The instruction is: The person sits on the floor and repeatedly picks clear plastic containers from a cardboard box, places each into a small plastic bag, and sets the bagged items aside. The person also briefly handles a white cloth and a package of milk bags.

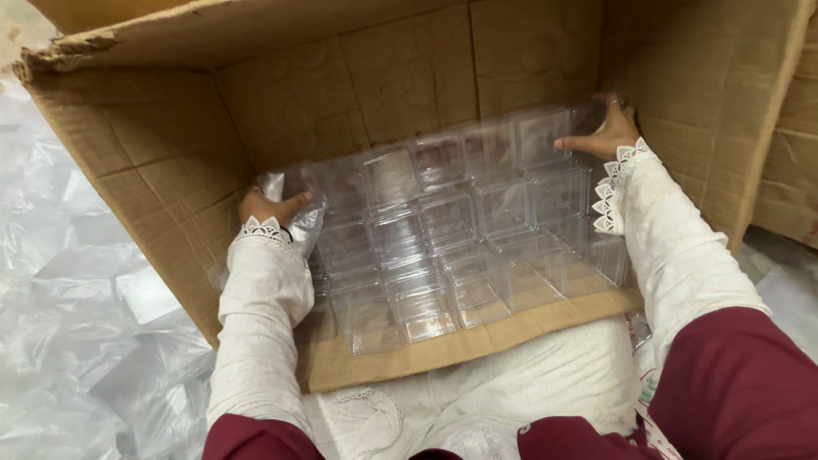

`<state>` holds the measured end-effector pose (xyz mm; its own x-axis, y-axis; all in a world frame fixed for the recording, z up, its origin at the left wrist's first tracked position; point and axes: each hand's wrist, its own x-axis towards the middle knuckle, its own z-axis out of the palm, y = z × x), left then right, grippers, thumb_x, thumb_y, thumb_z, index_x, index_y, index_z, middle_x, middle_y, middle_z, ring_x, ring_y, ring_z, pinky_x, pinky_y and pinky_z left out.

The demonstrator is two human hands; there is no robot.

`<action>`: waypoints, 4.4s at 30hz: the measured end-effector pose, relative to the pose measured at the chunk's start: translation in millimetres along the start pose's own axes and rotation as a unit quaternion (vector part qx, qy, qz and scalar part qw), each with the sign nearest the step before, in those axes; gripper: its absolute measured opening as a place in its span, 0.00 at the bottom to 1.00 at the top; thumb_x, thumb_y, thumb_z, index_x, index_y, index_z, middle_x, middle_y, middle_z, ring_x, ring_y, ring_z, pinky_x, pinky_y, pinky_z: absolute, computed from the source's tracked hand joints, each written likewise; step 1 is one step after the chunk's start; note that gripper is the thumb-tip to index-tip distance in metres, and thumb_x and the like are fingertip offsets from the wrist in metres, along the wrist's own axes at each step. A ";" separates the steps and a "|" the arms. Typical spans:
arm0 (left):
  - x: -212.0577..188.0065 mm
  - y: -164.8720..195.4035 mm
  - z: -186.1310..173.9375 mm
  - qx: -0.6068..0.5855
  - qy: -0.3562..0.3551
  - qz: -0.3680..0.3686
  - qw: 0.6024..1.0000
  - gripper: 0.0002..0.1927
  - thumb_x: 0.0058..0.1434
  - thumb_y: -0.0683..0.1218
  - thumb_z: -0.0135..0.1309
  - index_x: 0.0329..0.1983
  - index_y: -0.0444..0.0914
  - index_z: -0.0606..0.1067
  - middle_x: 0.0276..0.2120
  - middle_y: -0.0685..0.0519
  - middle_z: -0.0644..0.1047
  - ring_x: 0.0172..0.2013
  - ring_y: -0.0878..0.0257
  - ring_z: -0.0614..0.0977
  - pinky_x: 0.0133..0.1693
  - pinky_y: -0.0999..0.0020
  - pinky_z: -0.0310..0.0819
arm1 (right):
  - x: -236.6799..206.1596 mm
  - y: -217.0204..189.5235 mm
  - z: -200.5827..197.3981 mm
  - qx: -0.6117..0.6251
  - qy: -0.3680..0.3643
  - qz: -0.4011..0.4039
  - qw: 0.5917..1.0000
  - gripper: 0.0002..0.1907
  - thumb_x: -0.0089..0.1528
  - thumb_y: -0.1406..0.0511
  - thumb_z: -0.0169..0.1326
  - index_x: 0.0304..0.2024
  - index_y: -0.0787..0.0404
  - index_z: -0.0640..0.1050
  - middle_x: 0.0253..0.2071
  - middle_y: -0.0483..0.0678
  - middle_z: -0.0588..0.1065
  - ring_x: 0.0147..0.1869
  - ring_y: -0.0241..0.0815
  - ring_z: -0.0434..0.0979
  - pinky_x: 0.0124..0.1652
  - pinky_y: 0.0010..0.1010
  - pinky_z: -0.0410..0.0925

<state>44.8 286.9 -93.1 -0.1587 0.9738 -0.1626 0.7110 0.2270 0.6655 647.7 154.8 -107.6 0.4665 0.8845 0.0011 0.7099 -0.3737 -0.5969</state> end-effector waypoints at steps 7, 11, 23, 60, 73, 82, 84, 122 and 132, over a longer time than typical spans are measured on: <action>26.6 0.2 -14.3 0.038 0.028 0.085 0.995 0.53 0.40 0.63 0.77 0.55 0.21 0.71 0.50 0.29 0.77 0.52 0.41 0.81 0.53 0.55 0.74 | 7.9 5.6 -24.3 -0.019 0.027 -0.039 0.999 0.68 0.40 0.44 0.77 0.73 0.64 0.60 0.68 0.73 0.60 0.73 0.69 0.60 0.67 0.50 0.61; 19.1 3.3 -28.2 0.036 0.036 0.106 0.993 0.52 0.40 0.64 0.77 0.55 0.21 0.72 0.49 0.29 0.78 0.51 0.42 0.82 0.52 0.56 0.75 | 3.9 9.7 -38.2 -0.036 0.044 -0.059 0.997 0.68 0.41 0.43 0.78 0.73 0.67 0.59 0.66 0.75 0.61 0.69 0.68 0.64 0.64 0.49 0.64; -74.5 1.3 -105.8 0.119 0.030 0.104 0.987 0.50 0.41 0.70 0.76 0.50 0.25 0.76 0.46 0.33 0.80 0.48 0.44 0.83 0.50 0.54 0.75 | -101.5 0.7 -118.0 -0.056 0.036 -0.033 0.997 0.61 0.48 0.42 0.75 0.72 0.64 0.62 0.54 0.65 0.72 0.49 0.51 0.75 0.47 0.44 0.70; -229.7 -86.3 -90.1 0.070 0.083 0.109 0.988 0.16 0.56 0.50 0.64 0.46 0.41 0.82 0.37 0.38 0.81 0.41 0.37 0.81 0.42 0.48 0.75 | -136.9 -226.9 167.4 -0.264 -0.233 -0.341 0.872 0.31 0.60 0.57 0.64 0.60 0.67 0.73 0.60 0.63 0.72 0.60 0.62 0.73 0.55 0.47 0.68; -48.5 -38.1 33.8 0.297 -0.069 0.321 0.896 0.11 0.64 0.40 0.59 0.50 0.40 0.79 0.47 0.40 0.80 0.48 0.42 0.82 0.49 0.49 0.77 | -196.0 -256.6 69.2 -0.211 -0.240 -0.199 0.927 0.13 0.67 0.60 0.56 0.51 0.58 0.75 0.51 0.52 0.79 0.54 0.52 0.80 0.54 0.47 0.70; -76.6 -13.2 -29.9 0.153 -0.024 0.390 0.908 0.15 0.61 0.47 0.67 0.49 0.40 0.80 0.42 0.44 0.82 0.42 0.49 0.85 0.44 0.55 0.79 | -365.6 -61.5 -74.6 0.333 -0.305 -0.078 0.889 0.37 0.62 0.69 0.55 0.74 0.56 0.62 0.44 0.59 0.79 0.52 0.46 0.80 0.48 0.37 0.74; -116.3 -5.8 -81.0 0.078 -0.002 0.409 0.909 0.16 0.60 0.49 0.69 0.48 0.40 0.80 0.41 0.45 0.83 0.40 0.51 0.86 0.43 0.57 0.80 | -391.1 -19.6 -59.1 0.182 -0.310 0.021 0.933 0.32 0.60 0.66 0.55 0.68 0.55 0.67 0.45 0.60 0.81 0.52 0.53 0.80 0.48 0.43 0.74; -372.1 -180.3 -82.6 -0.299 -0.022 0.096 0.949 0.36 0.53 0.52 0.71 0.63 0.37 0.74 0.56 0.45 0.81 0.54 0.58 0.82 0.56 0.62 0.74 | -372.8 -315.6 113.5 -0.045 -0.165 -0.451 0.876 0.50 0.47 0.53 0.72 0.68 0.52 0.64 0.65 0.61 0.64 0.69 0.59 0.66 0.64 0.49 0.62; -404.3 -103.6 -73.7 -0.532 -0.141 0.265 0.792 0.51 0.50 0.57 0.72 0.71 0.33 0.61 0.65 0.43 0.69 0.58 0.53 0.71 0.59 0.60 0.66 | -464.8 -257.9 74.2 0.311 -0.240 -0.433 0.812 0.44 0.57 0.58 0.68 0.69 0.57 0.60 0.73 0.57 0.63 0.77 0.55 0.63 0.73 0.46 0.59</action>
<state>-15.1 -129.6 -42.7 0.2355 0.9282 0.2880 -0.3764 -0.1861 0.9076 208.6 -139.3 -13.7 -0.4295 0.8036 0.4121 0.1902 0.5266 -0.8286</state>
